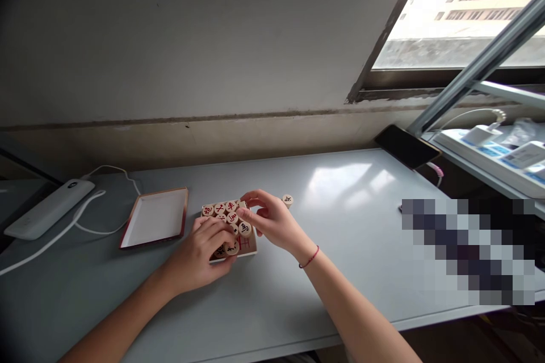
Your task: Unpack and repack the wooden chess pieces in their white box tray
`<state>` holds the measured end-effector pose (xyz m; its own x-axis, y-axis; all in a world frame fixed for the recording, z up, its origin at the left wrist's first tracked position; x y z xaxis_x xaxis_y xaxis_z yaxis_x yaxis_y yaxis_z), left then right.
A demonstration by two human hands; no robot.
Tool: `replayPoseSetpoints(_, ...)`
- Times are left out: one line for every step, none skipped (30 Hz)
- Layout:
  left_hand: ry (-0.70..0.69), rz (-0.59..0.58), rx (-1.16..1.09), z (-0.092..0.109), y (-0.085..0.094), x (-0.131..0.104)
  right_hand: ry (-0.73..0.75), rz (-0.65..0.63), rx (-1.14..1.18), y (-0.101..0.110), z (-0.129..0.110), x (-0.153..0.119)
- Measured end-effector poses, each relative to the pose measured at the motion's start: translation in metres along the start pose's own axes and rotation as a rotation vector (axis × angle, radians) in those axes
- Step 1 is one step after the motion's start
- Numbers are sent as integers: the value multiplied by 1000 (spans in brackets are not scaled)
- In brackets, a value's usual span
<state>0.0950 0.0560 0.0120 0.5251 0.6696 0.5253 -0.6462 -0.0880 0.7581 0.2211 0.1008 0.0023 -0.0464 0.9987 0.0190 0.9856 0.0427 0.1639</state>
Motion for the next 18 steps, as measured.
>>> replayPoseSetpoints(-11, -12, 8, 0, -2, 0, 0, 3, -7, 0, -1, 0)
replayPoseSetpoints(-23, -23, 20, 1, -4, -1, 0, 6, -12, 0, -3, -1)
replayPoseSetpoints(-33, -31, 36, 0, -5, -1, 1, 8, -15, 1, -4, -1)
replayPoseSetpoints(-43, -35, 51, 0, -6, -2, 1, 8, -17, 1, -5, -2)
replayPoseSetpoints(-51, -33, 64, -1, -6, -2, 1, 6, -18, 1, -5, -2)
replayPoseSetpoints(-60, -27, 74, -1, -6, -3, 0, 4, -21, 1, -4, -2)
replayPoseSetpoints(-69, -18, 81, -1, -6, -4, 0, 3, -25, 1, -3, -2)
replayPoseSetpoints(-78, -10, 89, -1, -6, -4, 1, 2, -31, 1, -2, -2)
replayPoseSetpoints(-87, -7, 96, -1, -6, -5, 5, 1, -40, 1, -1, -2)
replayPoseSetpoints(-96, -9, 105, -1, -6, -6, 15, -1, -54, 1, -1, -3)
replayPoseSetpoints(-103, -18, 114, -1, -7, -7, 29, -5, -73, 1, -1, -3)
replayPoseSetpoints(-108, -32, 122, -1, -8, -7, 49, -15, -98, 1, -2, -4)
replayPoseSetpoints(-109, -43, 129, -2, -8, -8, 71, -36, -130, 0, -4, -5)
replayPoseSetpoints(-108, -49, 135, -3, -7, -8, 95, -69, -169, -2, -6, -7)
replayPoseSetpoints(-102, -49, 137, -4, -5, -7, 120, -110, -216, -5, -8, -10)
replayPoseSetpoints(-92, -44, 138, -5, -3, -6, 149, -153, -268, -8, -11, -13)
replayPoseSetpoints(-80, -36, 141, -7, -1, -6, 181, -192, -321, -11, -14, -17)
replayPoseSetpoints(-66, -27, 146, -10, 1, -5, 213, -224, -374, -14, -16, -20)
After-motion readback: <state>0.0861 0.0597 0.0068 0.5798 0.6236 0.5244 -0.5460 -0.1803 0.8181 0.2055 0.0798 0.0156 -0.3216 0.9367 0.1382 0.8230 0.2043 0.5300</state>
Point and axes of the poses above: each hand's wrist, its own x-axis towards the middle knuckle, its own y-axis out of the back of the hand, z = x × y, the point moved 8 cm from there along x, towards the middle knuckle, and after that the axes turned 14 degrees about z, right-handed, at the moved point
